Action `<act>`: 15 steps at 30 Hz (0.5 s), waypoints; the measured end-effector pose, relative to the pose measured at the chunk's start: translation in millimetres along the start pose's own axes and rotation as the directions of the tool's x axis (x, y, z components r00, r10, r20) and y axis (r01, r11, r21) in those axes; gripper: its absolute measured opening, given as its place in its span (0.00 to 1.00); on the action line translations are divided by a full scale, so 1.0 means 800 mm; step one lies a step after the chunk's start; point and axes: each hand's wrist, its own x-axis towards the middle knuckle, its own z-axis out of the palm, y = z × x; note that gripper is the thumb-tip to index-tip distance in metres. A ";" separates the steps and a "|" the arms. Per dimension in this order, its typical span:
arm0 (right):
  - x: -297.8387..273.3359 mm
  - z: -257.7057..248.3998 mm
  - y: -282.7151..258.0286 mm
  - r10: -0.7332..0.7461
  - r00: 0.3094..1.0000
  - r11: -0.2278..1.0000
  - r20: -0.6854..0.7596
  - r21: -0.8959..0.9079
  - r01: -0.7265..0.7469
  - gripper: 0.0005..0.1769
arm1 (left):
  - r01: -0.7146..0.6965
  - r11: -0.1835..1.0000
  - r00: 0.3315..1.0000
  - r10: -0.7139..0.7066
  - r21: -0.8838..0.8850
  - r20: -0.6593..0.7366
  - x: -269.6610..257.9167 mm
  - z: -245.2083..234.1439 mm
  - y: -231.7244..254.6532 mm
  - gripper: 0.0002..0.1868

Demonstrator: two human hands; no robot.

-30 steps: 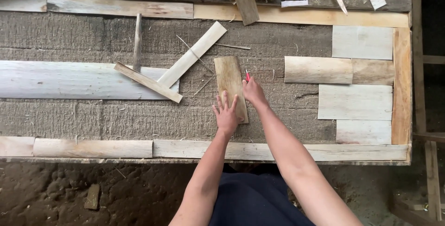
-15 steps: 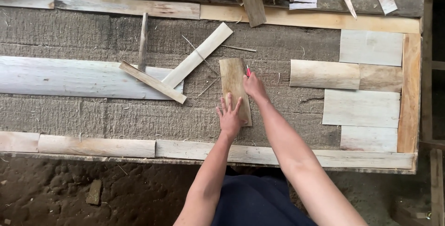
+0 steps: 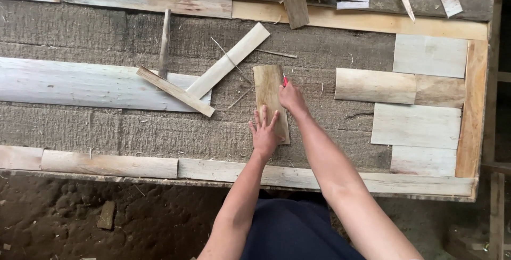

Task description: The person uses a red utility knife to cut a small rectangular piece of wood on a workbench. They repeatedly score and trim the wood, then place the cut piece aside and pick up another piece to continue cutting. The workbench is cluttered with wood scraps and tools.

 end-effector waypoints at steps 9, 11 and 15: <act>0.044 0.070 0.073 0.077 0.995 0.997 0.056 0.003 -0.077 0.34 | -0.019 1.000 0.999 0.020 0.021 -0.036 0.001 0.009 -0.004 0.58; 0.004 0.049 0.054 0.079 0.995 0.997 0.056 0.003 -0.079 0.34 | -0.018 1.000 0.999 0.019 0.015 -0.028 0.007 0.012 -0.005 0.59; -0.011 0.074 0.068 0.081 0.995 0.996 0.062 0.023 -0.082 0.32 | -0.010 1.000 1.000 0.010 0.019 -0.017 0.006 0.015 -0.005 0.60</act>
